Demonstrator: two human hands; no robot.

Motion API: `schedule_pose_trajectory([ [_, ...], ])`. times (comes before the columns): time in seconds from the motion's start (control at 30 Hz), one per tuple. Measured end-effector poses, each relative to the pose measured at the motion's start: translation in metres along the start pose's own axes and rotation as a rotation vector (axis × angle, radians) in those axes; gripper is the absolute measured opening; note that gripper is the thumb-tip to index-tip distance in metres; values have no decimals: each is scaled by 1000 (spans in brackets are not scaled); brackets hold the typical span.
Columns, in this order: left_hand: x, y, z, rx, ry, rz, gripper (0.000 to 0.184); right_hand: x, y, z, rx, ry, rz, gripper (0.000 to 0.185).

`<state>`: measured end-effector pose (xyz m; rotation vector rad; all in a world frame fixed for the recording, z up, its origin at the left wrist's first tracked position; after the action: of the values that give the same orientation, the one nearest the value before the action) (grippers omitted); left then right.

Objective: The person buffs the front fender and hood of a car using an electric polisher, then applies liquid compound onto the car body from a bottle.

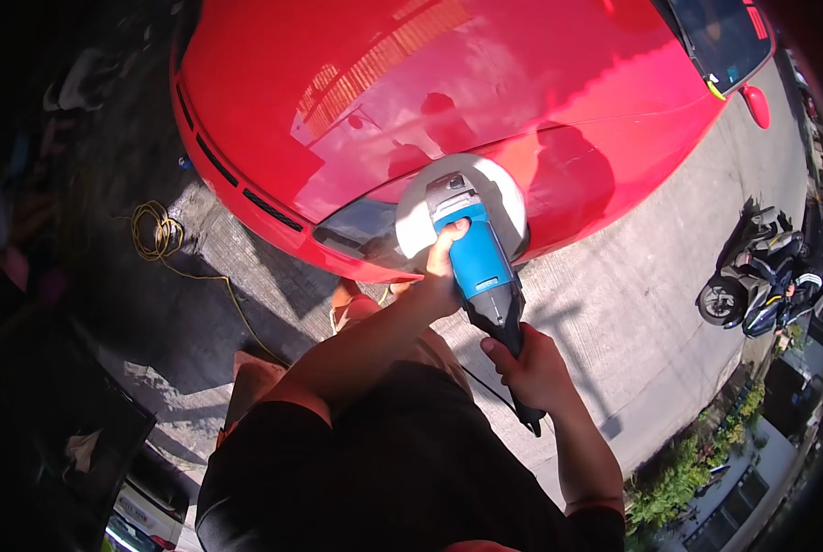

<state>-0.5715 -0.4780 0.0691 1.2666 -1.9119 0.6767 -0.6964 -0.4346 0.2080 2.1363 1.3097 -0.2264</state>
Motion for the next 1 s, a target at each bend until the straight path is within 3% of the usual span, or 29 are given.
schedule_pose_trajectory([
  [0.2, -58, -21, -45, 5, -214, -48, 77, 30, 32, 11, -62, 108, -67, 57],
  [0.3, -61, -14, -36, -20, -134, -56, 77, 30, 29, 12, -44, 118, -86, 54],
  [0.4, -23, -18, -22, 12, -136, 14, 76, 10, 18, 10, 2, 68, -30, 52],
  [0.6, 56, -2, 35, 0, 113, -7, 56, -53, 21, -4, 52, -71, 202, 55],
  [0.9, 86, 9, 54, -36, 94, -12, 47, -84, 22, -7, 64, -141, 162, 57],
  [1.0, 102, 4, 48, -12, 159, -2, 48, -86, 18, -10, 73, -158, 192, 49],
])
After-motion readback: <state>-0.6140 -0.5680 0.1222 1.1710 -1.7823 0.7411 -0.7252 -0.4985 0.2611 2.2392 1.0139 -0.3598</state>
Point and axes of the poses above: each hand's wrist, its own z-axis towards the middle knuckle, its own x-axis out of the palm, y = z × x, the point moved 10 cm from there along z, towards the middle knuckle, and after that the axes turned 1 degree about z, right-handed, at the moved point
